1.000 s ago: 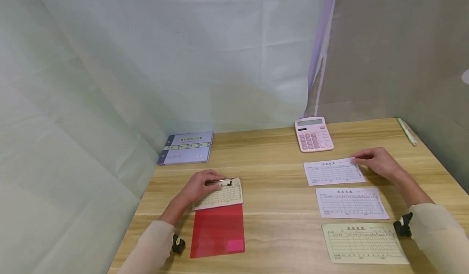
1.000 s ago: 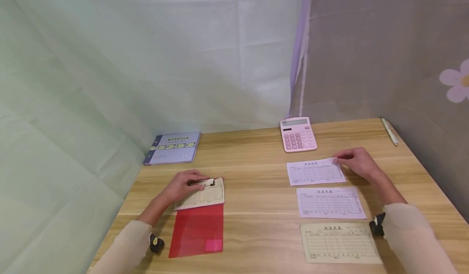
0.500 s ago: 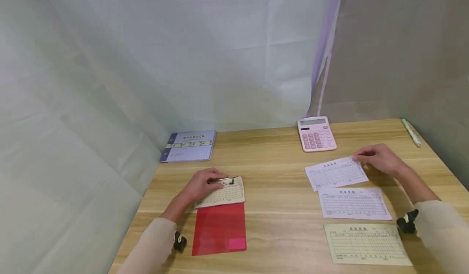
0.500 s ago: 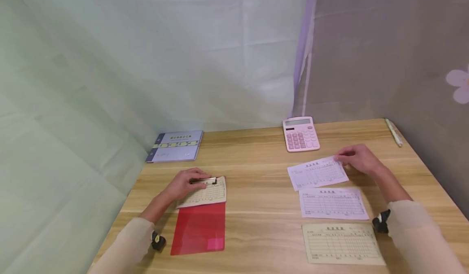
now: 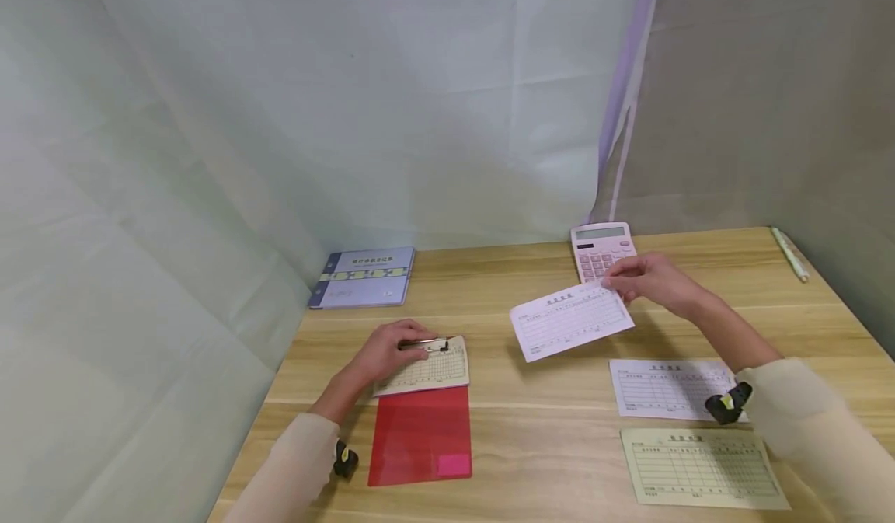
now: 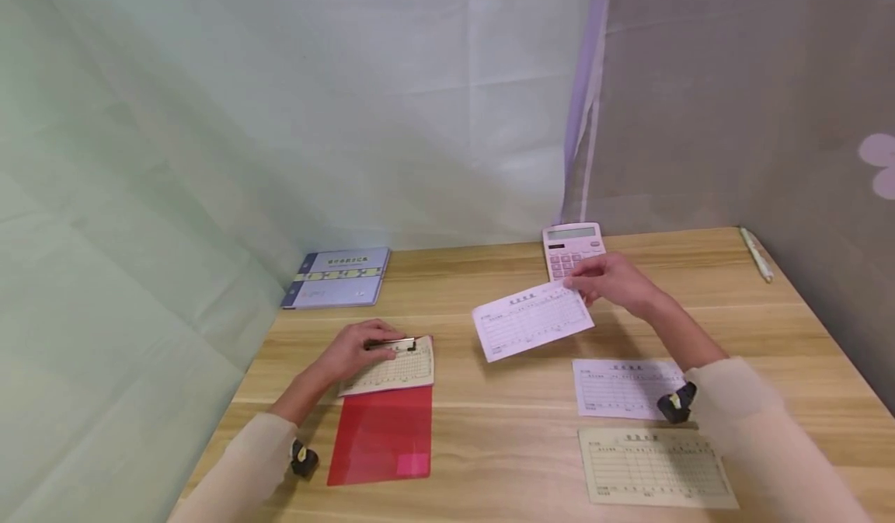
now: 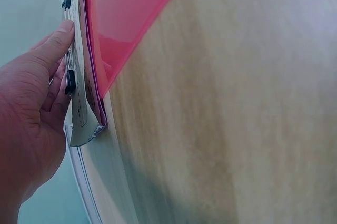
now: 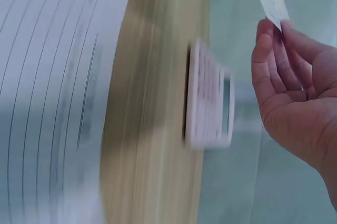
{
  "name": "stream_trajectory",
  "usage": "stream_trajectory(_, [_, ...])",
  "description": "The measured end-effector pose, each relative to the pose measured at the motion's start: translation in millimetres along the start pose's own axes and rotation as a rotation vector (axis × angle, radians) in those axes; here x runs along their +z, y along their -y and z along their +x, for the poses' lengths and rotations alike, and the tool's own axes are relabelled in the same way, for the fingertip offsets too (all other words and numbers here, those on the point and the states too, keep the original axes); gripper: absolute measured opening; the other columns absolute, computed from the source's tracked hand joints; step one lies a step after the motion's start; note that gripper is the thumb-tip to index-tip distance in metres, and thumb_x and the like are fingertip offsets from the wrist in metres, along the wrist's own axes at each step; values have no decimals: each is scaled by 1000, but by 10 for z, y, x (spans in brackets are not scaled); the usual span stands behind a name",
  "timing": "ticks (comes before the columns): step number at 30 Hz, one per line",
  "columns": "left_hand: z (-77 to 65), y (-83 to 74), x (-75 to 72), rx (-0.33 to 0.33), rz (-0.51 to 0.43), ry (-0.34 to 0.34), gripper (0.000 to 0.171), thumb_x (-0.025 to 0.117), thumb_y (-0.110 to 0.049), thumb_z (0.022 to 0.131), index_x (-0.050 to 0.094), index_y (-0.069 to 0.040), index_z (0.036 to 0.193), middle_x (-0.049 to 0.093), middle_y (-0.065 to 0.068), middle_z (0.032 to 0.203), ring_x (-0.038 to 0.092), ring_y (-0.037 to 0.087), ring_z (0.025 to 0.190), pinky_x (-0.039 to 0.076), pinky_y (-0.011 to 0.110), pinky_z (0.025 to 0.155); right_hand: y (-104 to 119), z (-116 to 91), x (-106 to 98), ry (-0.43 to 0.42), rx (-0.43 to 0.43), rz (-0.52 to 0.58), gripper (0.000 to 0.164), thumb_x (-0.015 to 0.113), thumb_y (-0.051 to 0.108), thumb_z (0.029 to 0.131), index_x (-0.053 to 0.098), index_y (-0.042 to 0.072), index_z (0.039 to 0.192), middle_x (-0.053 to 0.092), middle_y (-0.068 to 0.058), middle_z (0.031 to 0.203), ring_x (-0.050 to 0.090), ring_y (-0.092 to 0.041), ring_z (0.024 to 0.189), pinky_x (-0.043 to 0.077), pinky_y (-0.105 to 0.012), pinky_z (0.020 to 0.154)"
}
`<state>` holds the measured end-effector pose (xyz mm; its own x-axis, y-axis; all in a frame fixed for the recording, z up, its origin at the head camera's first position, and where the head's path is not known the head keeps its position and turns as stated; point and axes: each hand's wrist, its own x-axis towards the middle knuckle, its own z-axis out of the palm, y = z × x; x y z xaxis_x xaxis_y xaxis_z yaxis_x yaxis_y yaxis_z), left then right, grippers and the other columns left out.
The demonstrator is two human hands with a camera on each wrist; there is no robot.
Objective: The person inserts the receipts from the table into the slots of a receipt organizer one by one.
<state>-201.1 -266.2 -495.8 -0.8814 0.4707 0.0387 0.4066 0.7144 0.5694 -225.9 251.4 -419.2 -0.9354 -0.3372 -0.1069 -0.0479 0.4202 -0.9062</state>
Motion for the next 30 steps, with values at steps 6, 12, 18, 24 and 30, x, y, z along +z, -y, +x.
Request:
stream_trajectory(6, [0, -8, -1, 5, 5, -2, 37, 84, -19, 93, 79, -23, 130, 71, -6, 121, 65, 17, 113, 53, 45, 100, 234, 229, 591, 70, -16, 133, 27, 72, 6, 101, 71, -14, 118, 77, -15, 98, 69, -19, 76, 61, -35, 71])
stream_trajectory(12, [-8, -18, -9, 25, 38, -6, 38, 84, -15, 93, 79, -21, 130, 72, -5, 121, 66, 18, 113, 55, 44, 99, 337, 372, 1281, 93, 45, 231, 19, 74, 1, 97, 75, -13, 111, 78, -17, 91, 72, -20, 71, 63, -40, 70])
stream_trajectory(18, [9, -43, -22, 19, 48, 2, 39, 85, -17, 92, 79, -22, 130, 72, -5, 120, 66, 19, 113, 54, 46, 100, 370, 469, 1851, 82, 100, 284, 14, 78, -1, 94, 78, -11, 102, 77, -17, 84, 70, -16, 63, 62, -34, 61])
stream_trajectory(24, [39, -39, -29, -5, 52, 22, 37, 85, -21, 92, 79, -27, 129, 72, -8, 118, 66, 17, 110, 53, 46, 98, 430, 503, 2162, 99, 110, 253, 11, 81, 1, 92, 81, -7, 99, 77, -17, 83, 69, -15, 59, 61, -32, 57])
stream_trajectory(30, [46, -35, -47, 0, 41, 42, 38, 86, -20, 92, 79, -28, 129, 71, -9, 118, 65, 15, 109, 53, 41, 95, 490, 570, 2337, 93, 120, 226, 10, 82, 0, 92, 81, -7, 98, 77, -16, 81, 70, -15, 57, 61, -30, 57])
